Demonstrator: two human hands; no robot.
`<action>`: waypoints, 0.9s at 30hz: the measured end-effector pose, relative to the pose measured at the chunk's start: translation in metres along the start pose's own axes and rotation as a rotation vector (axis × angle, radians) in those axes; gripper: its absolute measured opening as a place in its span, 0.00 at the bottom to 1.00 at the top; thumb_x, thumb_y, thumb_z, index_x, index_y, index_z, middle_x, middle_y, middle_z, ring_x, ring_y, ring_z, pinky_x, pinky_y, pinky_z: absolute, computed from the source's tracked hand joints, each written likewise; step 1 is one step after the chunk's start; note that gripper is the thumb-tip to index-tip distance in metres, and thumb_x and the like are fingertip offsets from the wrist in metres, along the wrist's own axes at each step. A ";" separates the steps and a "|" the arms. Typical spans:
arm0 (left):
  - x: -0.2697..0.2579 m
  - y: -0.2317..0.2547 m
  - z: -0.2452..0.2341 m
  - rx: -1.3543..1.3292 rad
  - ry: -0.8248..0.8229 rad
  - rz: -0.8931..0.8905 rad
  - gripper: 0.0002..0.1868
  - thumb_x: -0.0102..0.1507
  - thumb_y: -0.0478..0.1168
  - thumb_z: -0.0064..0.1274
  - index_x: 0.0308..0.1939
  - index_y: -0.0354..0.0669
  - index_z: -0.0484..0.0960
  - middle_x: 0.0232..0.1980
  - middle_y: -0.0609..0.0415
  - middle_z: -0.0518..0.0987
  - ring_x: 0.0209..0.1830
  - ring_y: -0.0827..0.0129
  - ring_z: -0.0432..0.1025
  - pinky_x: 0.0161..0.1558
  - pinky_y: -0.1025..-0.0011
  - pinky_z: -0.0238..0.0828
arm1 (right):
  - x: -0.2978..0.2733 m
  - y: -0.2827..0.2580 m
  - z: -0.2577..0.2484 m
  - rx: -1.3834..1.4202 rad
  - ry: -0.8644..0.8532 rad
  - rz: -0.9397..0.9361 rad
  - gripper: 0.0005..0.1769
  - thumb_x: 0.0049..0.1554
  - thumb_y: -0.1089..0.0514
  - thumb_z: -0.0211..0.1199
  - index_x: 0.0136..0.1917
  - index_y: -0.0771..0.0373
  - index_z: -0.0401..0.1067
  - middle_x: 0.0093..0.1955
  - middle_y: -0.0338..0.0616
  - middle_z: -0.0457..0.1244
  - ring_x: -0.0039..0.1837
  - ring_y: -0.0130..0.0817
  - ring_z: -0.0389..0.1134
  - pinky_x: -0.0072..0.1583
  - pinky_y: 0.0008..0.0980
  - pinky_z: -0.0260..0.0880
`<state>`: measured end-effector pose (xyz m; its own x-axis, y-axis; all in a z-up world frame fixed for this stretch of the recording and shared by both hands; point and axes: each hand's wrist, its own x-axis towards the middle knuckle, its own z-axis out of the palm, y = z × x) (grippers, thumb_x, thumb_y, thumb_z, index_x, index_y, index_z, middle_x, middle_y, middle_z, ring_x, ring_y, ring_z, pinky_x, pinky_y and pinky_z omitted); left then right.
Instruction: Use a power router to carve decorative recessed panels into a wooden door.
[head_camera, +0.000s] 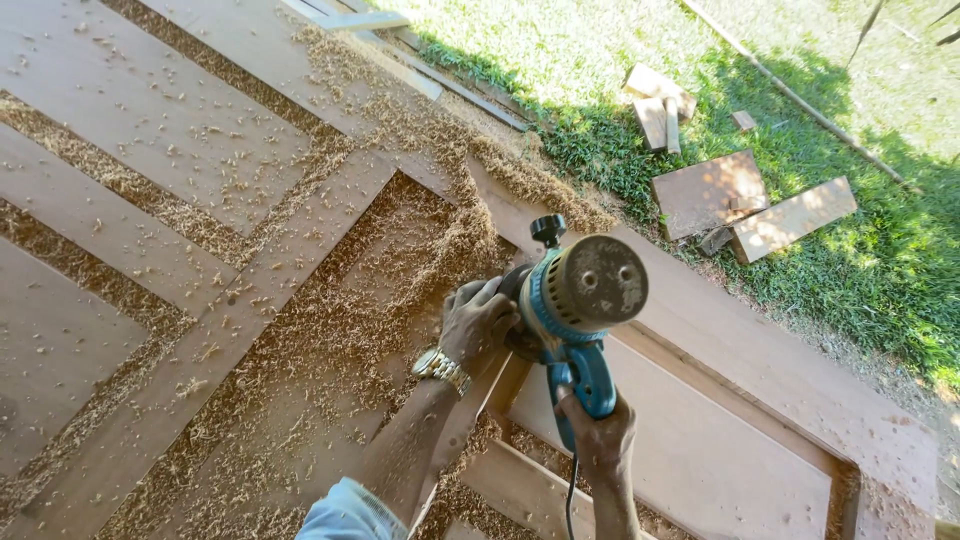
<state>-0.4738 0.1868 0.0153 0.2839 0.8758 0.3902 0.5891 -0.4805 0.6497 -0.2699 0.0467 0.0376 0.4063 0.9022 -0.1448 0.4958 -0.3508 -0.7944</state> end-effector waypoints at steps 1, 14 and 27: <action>-0.005 0.003 -0.006 0.000 0.001 0.006 0.08 0.64 0.48 0.56 0.43 0.52 0.81 0.64 0.52 0.76 0.66 0.46 0.66 0.65 0.47 0.61 | -0.006 0.003 0.002 0.003 0.005 -0.003 0.21 0.53 0.39 0.65 0.45 0.59 0.77 0.35 0.40 0.73 0.34 0.33 0.73 0.44 0.44 0.80; -0.036 0.003 -0.018 -0.161 -0.014 -0.090 0.12 0.63 0.43 0.56 0.49 0.46 0.83 0.73 0.44 0.70 0.68 0.45 0.65 0.67 0.54 0.60 | -0.037 -0.050 -0.004 0.137 0.005 0.232 0.17 0.49 0.50 0.71 0.46 0.64 0.78 0.28 0.46 0.68 0.29 0.36 0.69 0.35 0.41 0.72; -0.028 -0.005 -0.004 -0.185 0.068 -0.107 0.12 0.62 0.47 0.61 0.45 0.47 0.83 0.67 0.54 0.78 0.59 0.50 0.71 0.61 0.56 0.67 | -0.015 -0.028 -0.009 0.045 0.038 0.045 0.12 0.48 0.52 0.69 0.40 0.64 0.78 0.29 0.43 0.70 0.34 0.36 0.71 0.45 0.42 0.73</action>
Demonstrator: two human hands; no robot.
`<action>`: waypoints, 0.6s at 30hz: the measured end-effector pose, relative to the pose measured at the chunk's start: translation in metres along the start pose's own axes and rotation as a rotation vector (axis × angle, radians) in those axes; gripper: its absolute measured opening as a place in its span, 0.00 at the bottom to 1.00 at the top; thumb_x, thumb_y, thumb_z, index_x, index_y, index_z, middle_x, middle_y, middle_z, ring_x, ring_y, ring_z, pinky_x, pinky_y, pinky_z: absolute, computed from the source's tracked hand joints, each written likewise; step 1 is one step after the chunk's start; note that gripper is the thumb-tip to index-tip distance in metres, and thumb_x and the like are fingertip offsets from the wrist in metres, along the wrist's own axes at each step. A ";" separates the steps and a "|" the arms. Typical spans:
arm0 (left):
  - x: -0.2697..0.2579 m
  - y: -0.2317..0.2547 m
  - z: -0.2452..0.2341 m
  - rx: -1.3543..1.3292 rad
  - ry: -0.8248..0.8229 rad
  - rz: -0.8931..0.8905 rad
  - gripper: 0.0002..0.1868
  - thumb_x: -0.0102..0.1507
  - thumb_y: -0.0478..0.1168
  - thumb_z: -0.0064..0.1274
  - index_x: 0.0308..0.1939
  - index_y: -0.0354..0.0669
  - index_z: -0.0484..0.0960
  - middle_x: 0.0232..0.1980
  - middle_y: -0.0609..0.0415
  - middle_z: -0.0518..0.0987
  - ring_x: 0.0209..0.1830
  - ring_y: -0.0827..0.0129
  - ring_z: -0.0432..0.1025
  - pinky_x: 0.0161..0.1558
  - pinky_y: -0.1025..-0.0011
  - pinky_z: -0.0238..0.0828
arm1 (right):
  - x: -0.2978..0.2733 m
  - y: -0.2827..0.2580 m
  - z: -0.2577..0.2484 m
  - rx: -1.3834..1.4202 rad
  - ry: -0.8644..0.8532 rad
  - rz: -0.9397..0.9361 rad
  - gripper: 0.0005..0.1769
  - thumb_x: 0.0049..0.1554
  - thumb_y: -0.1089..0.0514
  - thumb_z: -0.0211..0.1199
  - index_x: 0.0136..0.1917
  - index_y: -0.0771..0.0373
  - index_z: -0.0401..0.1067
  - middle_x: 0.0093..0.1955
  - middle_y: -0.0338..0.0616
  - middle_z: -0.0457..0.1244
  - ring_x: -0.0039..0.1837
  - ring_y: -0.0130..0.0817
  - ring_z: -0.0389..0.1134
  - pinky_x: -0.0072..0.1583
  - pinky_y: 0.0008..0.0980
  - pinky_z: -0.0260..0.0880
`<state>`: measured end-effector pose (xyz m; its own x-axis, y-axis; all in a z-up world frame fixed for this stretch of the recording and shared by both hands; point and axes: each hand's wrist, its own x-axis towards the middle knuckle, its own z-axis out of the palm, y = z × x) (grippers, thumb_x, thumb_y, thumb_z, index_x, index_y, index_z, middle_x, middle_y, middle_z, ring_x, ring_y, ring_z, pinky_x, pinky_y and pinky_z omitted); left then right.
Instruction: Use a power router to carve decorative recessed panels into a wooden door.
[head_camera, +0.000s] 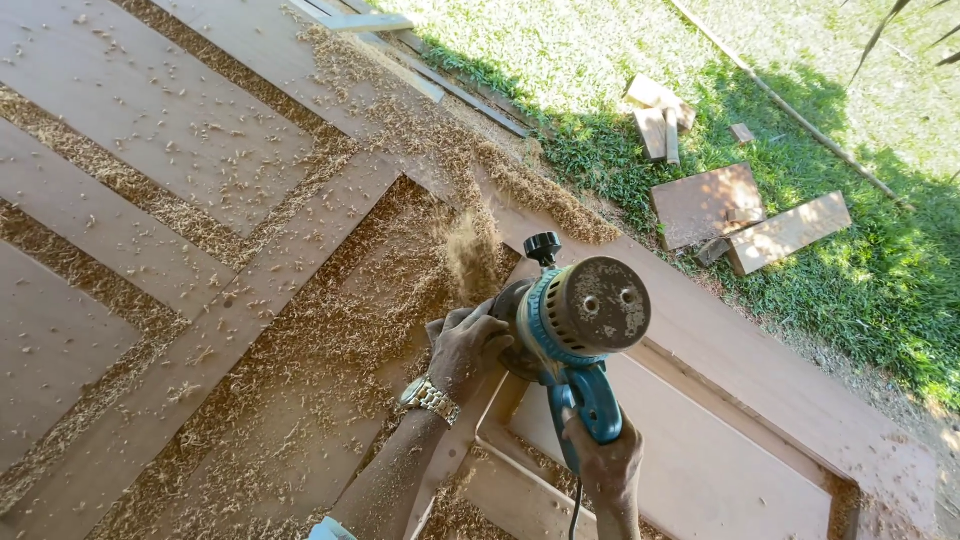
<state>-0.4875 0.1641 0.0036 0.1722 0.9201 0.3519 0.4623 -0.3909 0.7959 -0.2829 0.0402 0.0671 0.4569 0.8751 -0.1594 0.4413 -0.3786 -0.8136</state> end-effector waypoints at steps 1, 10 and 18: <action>0.001 0.003 -0.002 0.000 0.000 -0.003 0.12 0.62 0.47 0.61 0.45 0.47 0.83 0.67 0.54 0.78 0.59 0.50 0.71 0.61 0.56 0.67 | 0.001 0.003 0.000 -0.001 -0.002 0.001 0.12 0.48 0.52 0.69 0.40 0.64 0.78 0.29 0.43 0.70 0.34 0.36 0.71 0.45 0.42 0.73; 0.012 0.000 0.001 0.122 -0.006 0.016 0.17 0.51 0.48 0.65 0.43 0.53 0.86 0.65 0.54 0.77 0.56 0.54 0.68 0.54 0.53 0.58 | 0.015 0.004 -0.003 -0.011 0.020 -0.017 0.11 0.48 0.54 0.70 0.39 0.64 0.79 0.30 0.46 0.71 0.35 0.37 0.70 0.45 0.42 0.72; 0.017 0.009 0.007 0.027 0.005 -0.031 0.11 0.65 0.50 0.58 0.44 0.49 0.83 0.66 0.58 0.78 0.58 0.53 0.67 0.61 0.56 0.65 | 0.030 0.009 -0.006 0.012 0.008 -0.054 0.12 0.48 0.54 0.70 0.41 0.65 0.79 0.31 0.43 0.71 0.35 0.35 0.71 0.46 0.40 0.73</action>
<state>-0.4741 0.1768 0.0135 0.1533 0.9316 0.3295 0.4907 -0.3611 0.7930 -0.2608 0.0611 0.0579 0.4385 0.8918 -0.1109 0.4561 -0.3272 -0.8276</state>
